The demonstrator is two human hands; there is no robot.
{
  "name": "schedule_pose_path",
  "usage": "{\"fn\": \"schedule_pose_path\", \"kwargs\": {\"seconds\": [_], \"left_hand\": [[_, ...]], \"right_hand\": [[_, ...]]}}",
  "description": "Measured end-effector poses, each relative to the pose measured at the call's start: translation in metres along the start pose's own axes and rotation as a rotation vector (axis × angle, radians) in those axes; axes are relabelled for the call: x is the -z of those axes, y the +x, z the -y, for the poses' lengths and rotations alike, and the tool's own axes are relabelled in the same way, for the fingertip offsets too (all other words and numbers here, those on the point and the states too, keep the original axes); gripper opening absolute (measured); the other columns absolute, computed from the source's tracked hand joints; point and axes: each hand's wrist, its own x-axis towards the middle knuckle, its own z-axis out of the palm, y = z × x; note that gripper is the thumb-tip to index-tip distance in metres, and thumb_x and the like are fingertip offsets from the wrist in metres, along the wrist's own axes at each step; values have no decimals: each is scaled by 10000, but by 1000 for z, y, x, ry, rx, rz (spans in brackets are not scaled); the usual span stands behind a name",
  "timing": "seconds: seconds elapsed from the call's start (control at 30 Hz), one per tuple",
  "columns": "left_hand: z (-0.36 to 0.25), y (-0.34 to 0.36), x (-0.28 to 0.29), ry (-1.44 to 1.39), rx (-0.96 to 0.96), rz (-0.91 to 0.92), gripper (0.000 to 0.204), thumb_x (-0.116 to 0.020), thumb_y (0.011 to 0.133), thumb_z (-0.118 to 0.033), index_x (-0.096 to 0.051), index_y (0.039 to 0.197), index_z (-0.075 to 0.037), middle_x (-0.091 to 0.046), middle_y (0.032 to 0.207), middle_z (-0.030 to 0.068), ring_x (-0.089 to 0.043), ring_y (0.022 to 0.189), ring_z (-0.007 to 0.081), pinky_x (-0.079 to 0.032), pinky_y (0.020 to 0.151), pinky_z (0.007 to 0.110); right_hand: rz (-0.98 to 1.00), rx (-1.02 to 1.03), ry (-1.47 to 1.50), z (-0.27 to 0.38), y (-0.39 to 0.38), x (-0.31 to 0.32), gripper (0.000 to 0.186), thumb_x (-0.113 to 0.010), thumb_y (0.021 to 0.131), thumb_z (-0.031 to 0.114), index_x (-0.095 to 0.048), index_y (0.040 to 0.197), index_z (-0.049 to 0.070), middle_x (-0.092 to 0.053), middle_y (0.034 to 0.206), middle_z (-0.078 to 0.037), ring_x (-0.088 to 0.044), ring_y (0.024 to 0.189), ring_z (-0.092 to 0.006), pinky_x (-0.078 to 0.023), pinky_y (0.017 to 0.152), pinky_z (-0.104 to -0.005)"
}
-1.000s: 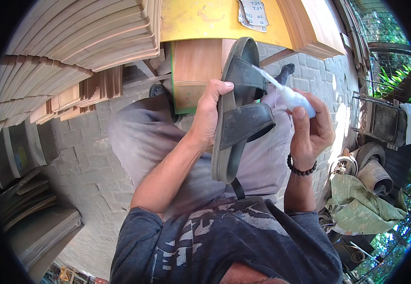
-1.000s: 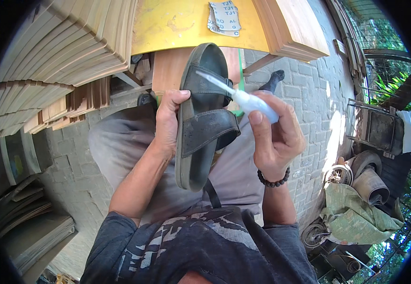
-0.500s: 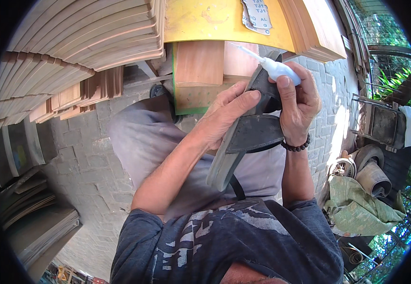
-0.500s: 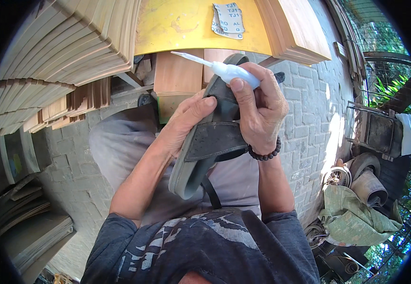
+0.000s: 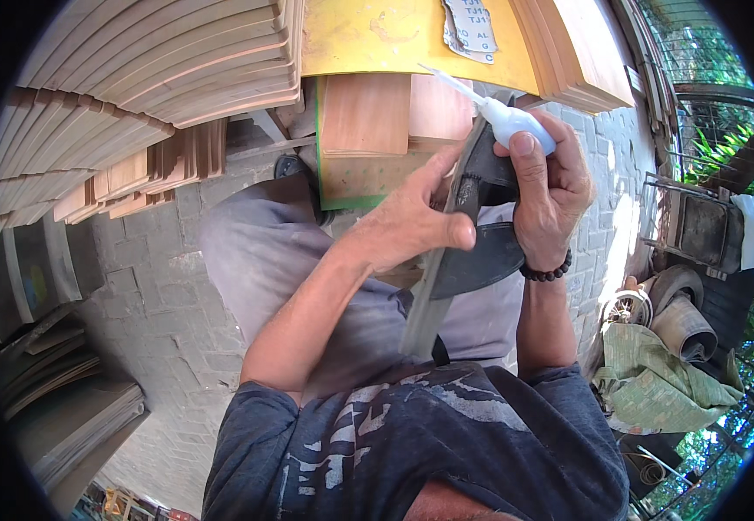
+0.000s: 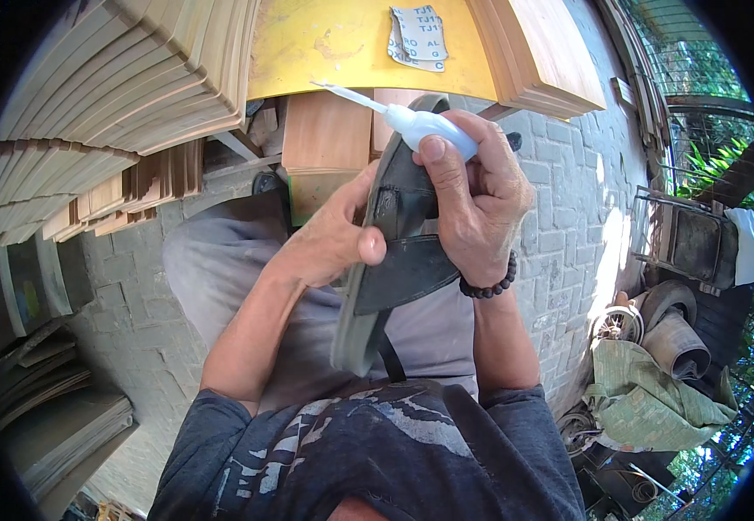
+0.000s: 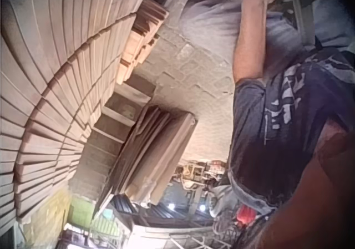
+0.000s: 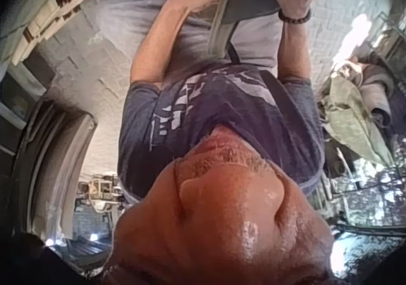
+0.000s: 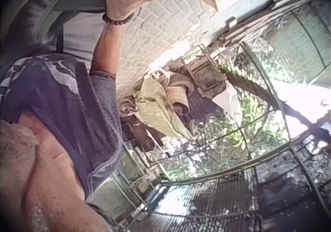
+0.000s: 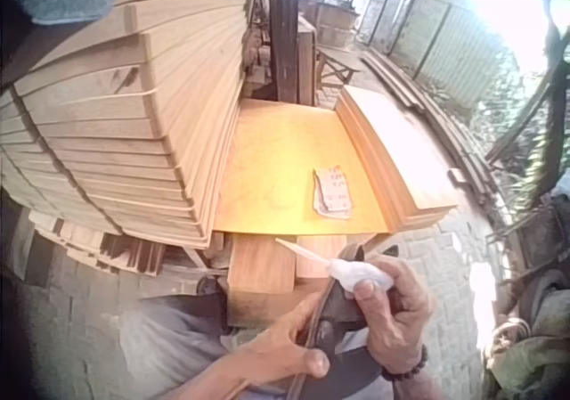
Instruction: Applying glue to repair the sole and strap of a sandal.
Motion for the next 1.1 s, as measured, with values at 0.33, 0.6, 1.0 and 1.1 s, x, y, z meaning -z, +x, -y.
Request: {"fn": "schedule_pose_path", "kwargs": {"seconds": [0.33, 0.6, 1.0, 1.1], "left_hand": [[-12, -4, -12, -54, 57, -81, 889, -559, 891, -644, -354, 1493, -22, -523, 1336, 79, -518, 1144, 169, -422, 993, 305], [2, 1, -10, -149, 246, -286, 651, -339, 1016, -583, -537, 1340, -54, -611, 1189, 47, -561, 1023, 103, -458, 900, 262], [-9, 5, -13, -427, 37, -234, 641, -340, 1014, -594, -558, 1285, -56, -660, 1046, 77, -656, 863, 134, -561, 734, 292], [-16, 2, -18, -381, -27, -427, 687, -347, 976, -671, -606, 1193, -73, -653, 929, 53, -636, 794, 126, -545, 691, 279]], "right_hand": [[-49, -55, 122, -5, 2, -1, 226, -646, 964, 109, -623, 1130, -42, -684, 878, -64, -639, 806, -57, -485, 659, -171], [-31, -173, 177, -9, -1, -6, 303, -639, 973, 158, -594, 1192, -45, -680, 972, -95, -651, 860, -127, -491, 779, -229], [-44, 36, 29, 16, -11, 13, 304, -539, 1009, 156, -541, 1195, -85, -672, 986, -229, -680, 935, -302, -497, 914, -414], [-59, 46, -6, 29, -28, 23, 327, -565, 998, 172, -542, 1179, -99, -660, 987, -228, -674, 881, -275, -509, 863, -394]]}}
